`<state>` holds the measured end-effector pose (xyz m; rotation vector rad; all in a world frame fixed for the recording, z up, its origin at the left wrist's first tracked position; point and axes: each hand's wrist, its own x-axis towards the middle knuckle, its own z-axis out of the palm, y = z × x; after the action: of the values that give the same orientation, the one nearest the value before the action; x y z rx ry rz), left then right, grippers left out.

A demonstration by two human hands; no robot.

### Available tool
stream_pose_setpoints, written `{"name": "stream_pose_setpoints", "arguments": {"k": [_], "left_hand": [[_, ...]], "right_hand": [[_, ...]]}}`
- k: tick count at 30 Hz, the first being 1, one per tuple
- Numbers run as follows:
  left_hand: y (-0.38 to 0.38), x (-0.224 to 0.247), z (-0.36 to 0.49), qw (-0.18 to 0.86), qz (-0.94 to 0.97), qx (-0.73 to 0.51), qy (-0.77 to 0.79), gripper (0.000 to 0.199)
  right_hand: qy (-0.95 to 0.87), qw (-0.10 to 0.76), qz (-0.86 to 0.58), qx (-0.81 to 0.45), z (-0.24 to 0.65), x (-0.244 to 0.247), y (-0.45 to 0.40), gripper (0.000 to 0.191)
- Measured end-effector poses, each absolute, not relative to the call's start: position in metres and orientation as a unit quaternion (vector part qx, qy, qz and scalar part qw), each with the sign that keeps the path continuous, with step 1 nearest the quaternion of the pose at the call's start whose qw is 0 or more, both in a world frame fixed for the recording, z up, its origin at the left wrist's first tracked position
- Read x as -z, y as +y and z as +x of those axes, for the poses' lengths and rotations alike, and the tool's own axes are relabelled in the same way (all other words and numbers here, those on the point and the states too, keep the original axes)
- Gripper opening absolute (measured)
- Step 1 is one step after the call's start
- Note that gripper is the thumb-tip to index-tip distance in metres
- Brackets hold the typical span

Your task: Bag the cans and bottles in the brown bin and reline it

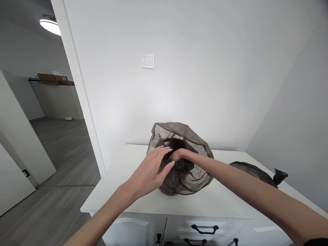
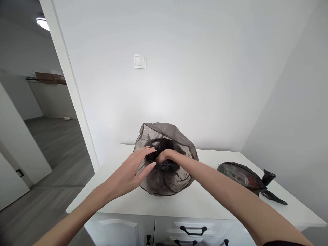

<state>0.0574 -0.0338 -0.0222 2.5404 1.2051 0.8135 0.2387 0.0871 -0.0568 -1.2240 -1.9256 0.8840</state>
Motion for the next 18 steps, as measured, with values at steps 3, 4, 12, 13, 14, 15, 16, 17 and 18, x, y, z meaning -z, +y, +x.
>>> {"name": "stream_pose_setpoints", "arguments": {"k": [3,4,12,13,14,15,16,17,18], "left_hand": [[-0.018,0.030,0.059,0.090,0.869,-0.269,0.405,0.049],[-0.011,0.033,0.061,0.084,0.871,-0.270,0.401,0.049],[0.051,0.058,0.073,0.196,0.800,-0.347,0.449,0.069],[0.056,0.061,0.072,0.231,0.779,-0.364,0.455,0.071],[0.060,0.064,0.071,0.263,0.755,-0.381,0.465,0.072],[0.063,0.067,0.070,0.291,0.728,-0.397,0.477,0.072],[0.066,0.070,0.067,0.311,0.701,-0.412,0.493,0.073],[0.068,0.073,0.064,0.324,0.675,-0.423,0.509,0.073],[0.070,0.076,0.060,0.332,0.652,-0.432,0.528,0.074]], "right_hand": [[-0.779,0.208,-0.445,-0.390,0.257,0.043,0.083,0.012],[-0.788,0.185,-0.420,-0.410,0.265,0.036,0.082,0.018],[-0.714,0.400,-0.476,-0.322,0.327,0.025,0.068,0.054],[-0.695,0.399,-0.510,-0.313,0.332,0.031,0.069,0.058],[-0.675,0.395,-0.535,-0.320,0.335,0.038,0.072,0.064],[-0.656,0.391,-0.550,-0.340,0.337,0.045,0.076,0.070],[-0.638,0.391,-0.554,-0.365,0.339,0.053,0.081,0.074],[-0.625,0.396,-0.547,-0.391,0.340,0.060,0.087,0.077],[-0.617,0.409,-0.531,-0.414,0.340,0.066,0.093,0.078]]}}
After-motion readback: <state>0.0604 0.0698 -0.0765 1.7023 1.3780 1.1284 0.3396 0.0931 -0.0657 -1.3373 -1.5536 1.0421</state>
